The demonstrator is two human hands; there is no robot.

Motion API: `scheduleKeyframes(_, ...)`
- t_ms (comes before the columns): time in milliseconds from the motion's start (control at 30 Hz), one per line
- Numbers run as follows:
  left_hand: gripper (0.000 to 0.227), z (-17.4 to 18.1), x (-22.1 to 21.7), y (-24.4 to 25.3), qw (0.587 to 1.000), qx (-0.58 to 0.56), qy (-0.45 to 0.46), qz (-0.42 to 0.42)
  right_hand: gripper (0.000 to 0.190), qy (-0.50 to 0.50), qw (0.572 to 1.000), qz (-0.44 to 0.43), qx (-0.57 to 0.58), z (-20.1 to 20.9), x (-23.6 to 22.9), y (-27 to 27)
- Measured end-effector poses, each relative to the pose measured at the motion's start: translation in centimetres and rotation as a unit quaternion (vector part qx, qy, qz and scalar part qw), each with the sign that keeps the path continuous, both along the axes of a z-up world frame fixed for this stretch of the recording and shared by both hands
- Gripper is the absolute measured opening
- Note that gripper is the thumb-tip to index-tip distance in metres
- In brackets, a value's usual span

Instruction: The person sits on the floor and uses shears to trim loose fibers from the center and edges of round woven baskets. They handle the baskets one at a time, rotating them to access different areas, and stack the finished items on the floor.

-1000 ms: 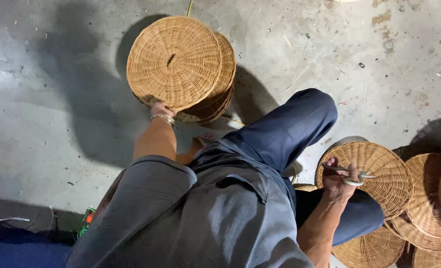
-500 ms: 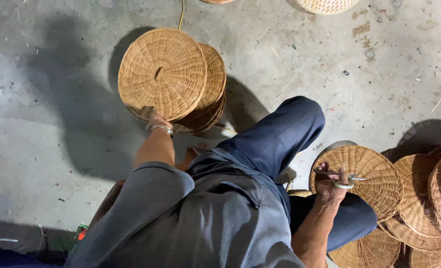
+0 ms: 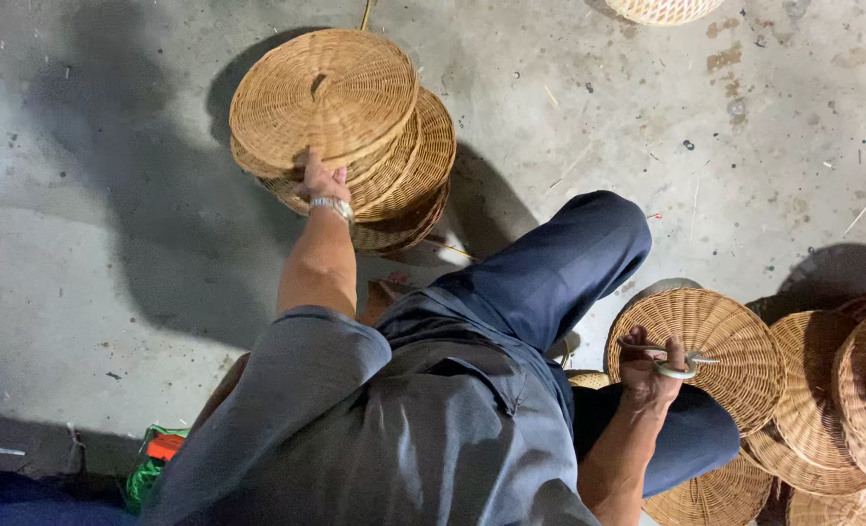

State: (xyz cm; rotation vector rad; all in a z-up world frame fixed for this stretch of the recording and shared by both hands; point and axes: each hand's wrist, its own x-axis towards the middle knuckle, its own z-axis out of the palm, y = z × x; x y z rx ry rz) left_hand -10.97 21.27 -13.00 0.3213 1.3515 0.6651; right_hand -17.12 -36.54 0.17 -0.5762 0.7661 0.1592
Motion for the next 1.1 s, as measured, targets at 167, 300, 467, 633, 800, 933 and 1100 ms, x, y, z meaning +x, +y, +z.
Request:
scheduleKeyframes(167,0.058,3.6,1.7,0.8,0.997,-0.034,0.03,0.062,0.061,0.004,0.999,-0.002,-0.052,-0.9,-0.4,-0.5)
scheduleKeyframes(300,0.06,5.0,3.0,1.2,0.998,-0.015,0.035,0.047,0.065,-0.008,0.999,0.022,-0.047,-1.2,-0.9,-1.2)
scheduleKeyframes(467,0.075,2.9,3.3,1.5,0.999,-0.031,0.042,-0.005,0.062,-0.013,0.996,0.025,-0.082,-1.2,-1.0,-0.7)
scheduleKeyframes(633,0.091,-0.3,2.5,0.9,0.997,-0.045,0.058,-0.036,0.063,0.006,0.998,0.025,-0.051,-0.4,-0.8,-0.1)
scheduleKeyframes(800,0.1,0.0,1.5,-0.2,1.0,-0.005,0.007,-0.024,0.063,0.037,0.998,0.005,-0.046,0.1,-0.7,0.3)
scheduleKeyframes(933,0.096,2.3,0.1,-1.6,0.997,0.045,-0.028,-0.061,0.062,0.015,0.999,-0.004,-0.037,0.0,-0.8,0.1)
scheduleKeyframes(1100,0.083,3.2,0.5,-5.2,0.997,0.072,0.04,0.005,0.055,-0.018,0.997,-0.012,-0.07,-1.3,-1.4,-0.8)
